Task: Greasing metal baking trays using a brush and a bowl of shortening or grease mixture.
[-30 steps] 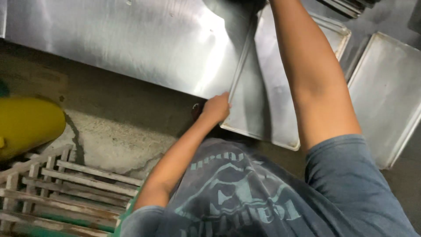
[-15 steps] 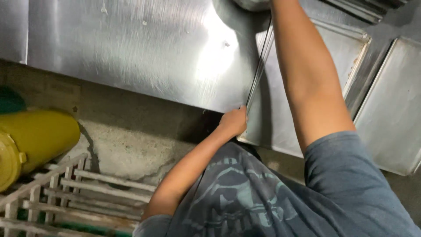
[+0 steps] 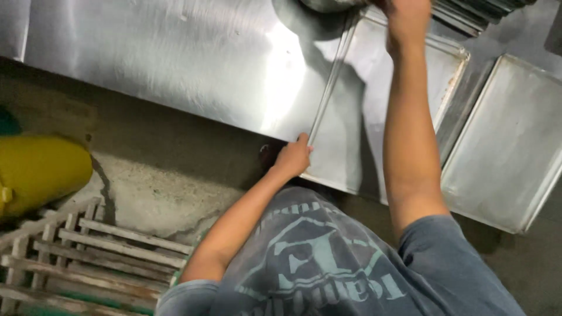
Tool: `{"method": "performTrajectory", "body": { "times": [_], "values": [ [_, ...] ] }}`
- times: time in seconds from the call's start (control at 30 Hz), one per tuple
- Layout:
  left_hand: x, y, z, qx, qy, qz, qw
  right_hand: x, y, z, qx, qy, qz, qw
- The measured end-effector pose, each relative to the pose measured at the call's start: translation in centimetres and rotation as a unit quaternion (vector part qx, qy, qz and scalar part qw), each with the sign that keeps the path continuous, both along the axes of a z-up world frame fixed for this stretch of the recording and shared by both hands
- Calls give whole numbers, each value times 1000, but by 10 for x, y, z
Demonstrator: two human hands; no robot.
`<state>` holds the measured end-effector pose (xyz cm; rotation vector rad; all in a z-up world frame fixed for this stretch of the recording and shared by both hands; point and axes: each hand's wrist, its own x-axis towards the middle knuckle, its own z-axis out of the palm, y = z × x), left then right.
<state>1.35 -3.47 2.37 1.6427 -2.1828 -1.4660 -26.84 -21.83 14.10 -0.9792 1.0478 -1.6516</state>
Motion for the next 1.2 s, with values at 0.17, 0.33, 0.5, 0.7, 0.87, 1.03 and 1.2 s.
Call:
{"method": "performTrajectory", "body": {
  "times": [0.17,0.33,0.5,0.7,0.87,1.03,1.2],
  "values": [
    [0,12,-31,-15,43,27,999,-25,117,14,29,36,-62,997],
    [-2,-6,-7,-42,-17,7,999,-60,210,-30,80,242,-30,967],
    [-13,-24,4,-65,-10,67,996,-31,273,-40,127,266,100,950],
    [-22,-39,-21,-117,-26,-3,993,18,304,-31,171,315,238,903],
    [-24,-47,10,113,3,40,993,6,254,-49,155,333,307,878],
    [-20,-52,-1,164,67,87,980,-45,140,-66,92,423,217,875],
    [-19,-50,0,165,81,83,979,-46,101,-91,30,462,122,878]
  ]
}}
